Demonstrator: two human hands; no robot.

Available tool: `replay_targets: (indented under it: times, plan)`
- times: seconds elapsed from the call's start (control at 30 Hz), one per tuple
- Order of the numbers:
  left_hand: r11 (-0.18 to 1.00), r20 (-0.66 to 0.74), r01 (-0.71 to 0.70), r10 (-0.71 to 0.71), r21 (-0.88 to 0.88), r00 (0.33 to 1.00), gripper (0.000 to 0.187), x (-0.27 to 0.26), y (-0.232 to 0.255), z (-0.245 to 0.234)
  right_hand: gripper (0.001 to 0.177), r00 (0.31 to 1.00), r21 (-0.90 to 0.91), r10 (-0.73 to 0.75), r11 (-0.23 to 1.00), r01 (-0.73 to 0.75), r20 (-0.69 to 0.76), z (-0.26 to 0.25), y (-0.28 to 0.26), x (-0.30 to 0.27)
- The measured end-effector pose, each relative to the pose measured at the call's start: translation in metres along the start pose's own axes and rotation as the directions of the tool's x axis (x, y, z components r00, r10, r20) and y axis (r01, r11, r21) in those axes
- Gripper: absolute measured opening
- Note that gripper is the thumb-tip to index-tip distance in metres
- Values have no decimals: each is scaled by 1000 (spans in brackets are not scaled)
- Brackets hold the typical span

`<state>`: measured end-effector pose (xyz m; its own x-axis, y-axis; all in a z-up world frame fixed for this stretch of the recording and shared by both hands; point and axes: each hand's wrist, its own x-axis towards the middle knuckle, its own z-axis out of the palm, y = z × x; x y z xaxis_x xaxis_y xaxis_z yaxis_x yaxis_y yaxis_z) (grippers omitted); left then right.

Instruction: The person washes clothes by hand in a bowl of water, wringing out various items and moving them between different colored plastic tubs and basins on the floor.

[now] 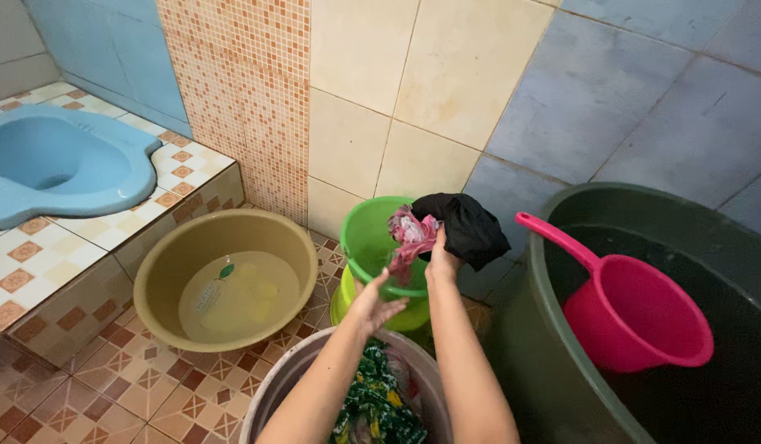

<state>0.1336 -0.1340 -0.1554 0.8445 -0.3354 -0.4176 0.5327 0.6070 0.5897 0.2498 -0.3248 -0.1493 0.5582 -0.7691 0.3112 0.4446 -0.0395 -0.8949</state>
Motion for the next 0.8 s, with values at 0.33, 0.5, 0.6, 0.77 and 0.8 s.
replay_targets:
  times: [0.33, 0.5, 0.6, 0.77, 0.8]
  plan:
    - [948, -127, 71, -116, -311, 985, 129, -118, 87, 29, 42, 972, 141, -47, 990, 15, 229, 28, -38, -68]
    - [955, -211, -183, 135, -232, 968, 124, -235, 161, 3, 56, 845, -301, 58, 945, 125, 531, 45, -52, -198]
    - [897, -72, -312, 305, -313, 950, 97, -264, 177, -51, 50, 691, -149, 54, 986, 78, 721, 72, -55, -292]
    - [875, -46, -365, 370, -319, 928, 43, -302, 175, -172, 49, 456, -71, 311, 880, -470, 834, 96, -78, -403]
    - [831, -107, -426, 417, -357, 903, 39, -311, 169, -197, 49, 131, -141, 262, 804, -578, 956, 92, -81, -406]
